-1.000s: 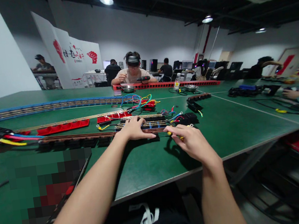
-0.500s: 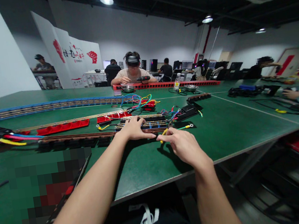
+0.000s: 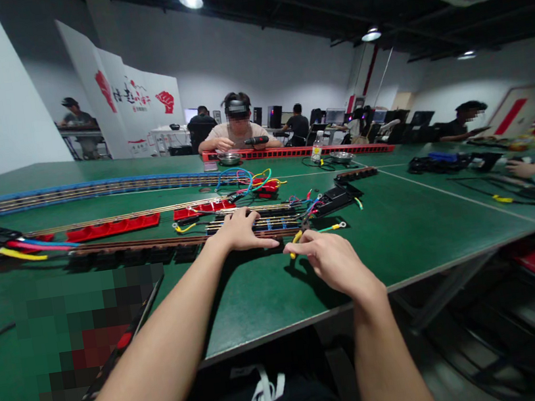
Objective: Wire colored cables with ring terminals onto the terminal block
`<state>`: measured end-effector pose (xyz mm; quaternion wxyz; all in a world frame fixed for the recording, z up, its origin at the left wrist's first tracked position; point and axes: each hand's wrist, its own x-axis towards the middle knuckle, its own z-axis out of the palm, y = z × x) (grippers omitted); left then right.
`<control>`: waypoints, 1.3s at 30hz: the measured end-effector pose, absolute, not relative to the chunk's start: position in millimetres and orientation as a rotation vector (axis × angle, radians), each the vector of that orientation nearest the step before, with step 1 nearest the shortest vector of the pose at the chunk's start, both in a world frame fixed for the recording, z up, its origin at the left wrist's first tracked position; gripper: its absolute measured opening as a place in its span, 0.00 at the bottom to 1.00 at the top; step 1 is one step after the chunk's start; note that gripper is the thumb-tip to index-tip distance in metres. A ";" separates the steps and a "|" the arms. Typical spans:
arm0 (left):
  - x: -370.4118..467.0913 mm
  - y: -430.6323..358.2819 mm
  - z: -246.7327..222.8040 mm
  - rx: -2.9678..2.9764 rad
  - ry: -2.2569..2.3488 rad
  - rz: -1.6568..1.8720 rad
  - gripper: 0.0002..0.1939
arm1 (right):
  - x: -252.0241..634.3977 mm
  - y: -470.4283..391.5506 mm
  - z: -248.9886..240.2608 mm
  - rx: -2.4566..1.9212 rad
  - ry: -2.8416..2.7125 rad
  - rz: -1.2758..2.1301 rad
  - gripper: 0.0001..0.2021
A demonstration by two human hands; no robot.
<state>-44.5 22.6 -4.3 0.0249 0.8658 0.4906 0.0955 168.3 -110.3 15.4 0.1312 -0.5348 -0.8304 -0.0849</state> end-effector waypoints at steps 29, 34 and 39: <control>-44.6 22.3 -3.9 2.648 1.550 0.262 0.60 | 185.4 -104.4 9.1 -1.340 -2.237 0.030 0.20; -44.8 22.2 -3.8 2.654 1.536 0.271 0.60 | 181.7 -106.4 13.3 -1.340 -2.165 0.072 0.19; -44.5 21.7 -3.0 2.666 1.530 0.276 0.59 | 178.5 -107.7 17.8 -1.373 -1.991 0.129 0.14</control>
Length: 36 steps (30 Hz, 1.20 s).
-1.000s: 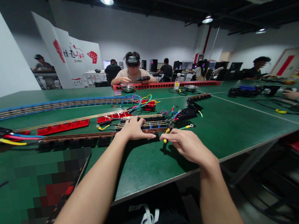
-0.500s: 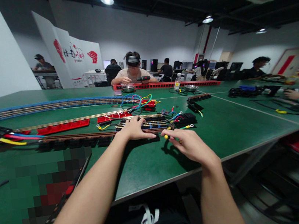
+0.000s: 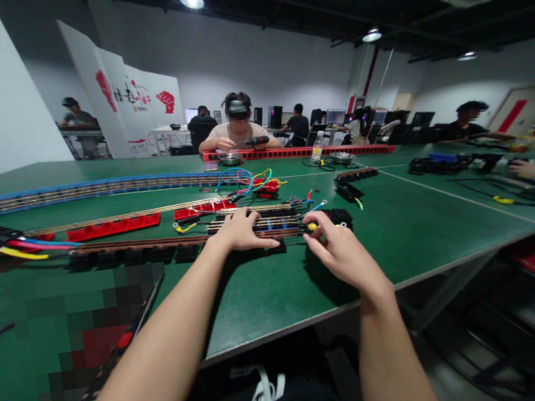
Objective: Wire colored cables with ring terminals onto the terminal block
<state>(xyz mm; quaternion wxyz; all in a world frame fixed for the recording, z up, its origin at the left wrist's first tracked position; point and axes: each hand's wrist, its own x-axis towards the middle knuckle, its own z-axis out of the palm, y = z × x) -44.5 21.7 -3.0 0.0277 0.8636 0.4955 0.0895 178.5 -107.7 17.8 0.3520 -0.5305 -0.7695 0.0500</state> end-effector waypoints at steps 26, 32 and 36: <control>-45.0 22.7 -4.0 2.694 1.512 0.304 0.57 | 186.6 -95.7 10.7 -1.336 -1.538 0.349 0.29; -44.4 22.1 -2.4 2.676 1.521 0.281 0.56 | 190.0 -104.0 18.3 -1.227 -1.348 0.308 0.26; -43.4 21.1 -1.2 2.670 1.528 0.271 0.56 | 193.2 -122.6 28.9 -1.217 -1.314 0.305 0.27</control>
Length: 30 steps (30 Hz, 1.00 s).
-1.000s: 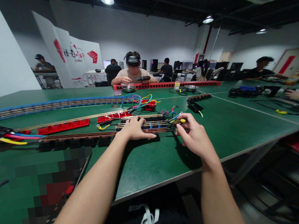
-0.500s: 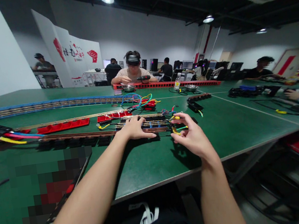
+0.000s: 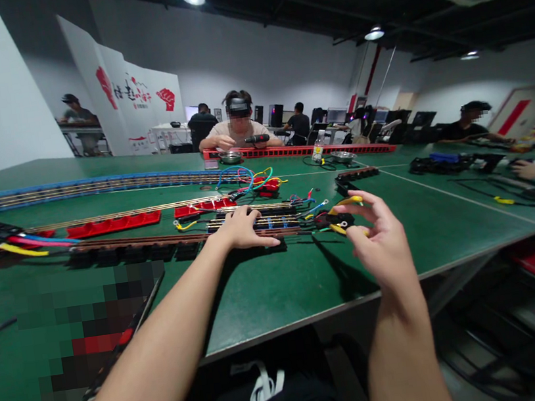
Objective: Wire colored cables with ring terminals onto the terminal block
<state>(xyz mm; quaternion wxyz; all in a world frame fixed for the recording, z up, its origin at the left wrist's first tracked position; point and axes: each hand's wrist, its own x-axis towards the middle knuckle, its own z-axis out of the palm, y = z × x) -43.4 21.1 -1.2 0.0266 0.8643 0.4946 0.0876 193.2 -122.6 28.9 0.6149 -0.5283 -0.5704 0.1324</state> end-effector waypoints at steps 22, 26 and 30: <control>-44.7 21.0 -1.9 2.659 1.519 0.288 0.56 | 187.8 -137.8 34.9 -1.244 -1.425 0.399 0.27; -44.6 20.5 -1.1 2.640 1.524 0.267 0.57 | 190.2 -133.1 31.9 -1.298 -1.480 0.378 0.27; -44.8 20.4 -0.8 2.660 1.508 0.280 0.57 | 192.0 -130.6 30.3 -1.350 -1.499 0.329 0.27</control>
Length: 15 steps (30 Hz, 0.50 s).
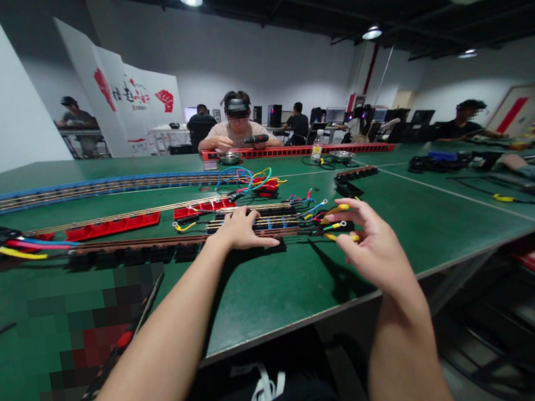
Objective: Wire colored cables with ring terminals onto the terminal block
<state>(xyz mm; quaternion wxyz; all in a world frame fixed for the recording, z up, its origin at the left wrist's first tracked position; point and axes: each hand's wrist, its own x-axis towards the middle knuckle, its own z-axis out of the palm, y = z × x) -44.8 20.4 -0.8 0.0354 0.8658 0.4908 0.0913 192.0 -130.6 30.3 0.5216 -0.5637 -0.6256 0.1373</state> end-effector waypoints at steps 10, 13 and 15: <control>-43.6 19.4 0.1 2.662 1.521 0.277 0.56 | 192.0 -130.9 31.1 -1.367 -1.642 0.255 0.23; -43.2 19.3 0.0 2.671 1.519 0.289 0.55 | 193.5 -134.0 32.4 -1.360 -1.726 0.231 0.23; -43.3 19.6 -0.3 2.671 1.518 0.290 0.56 | 194.6 -136.8 33.6 -1.346 -1.824 0.188 0.24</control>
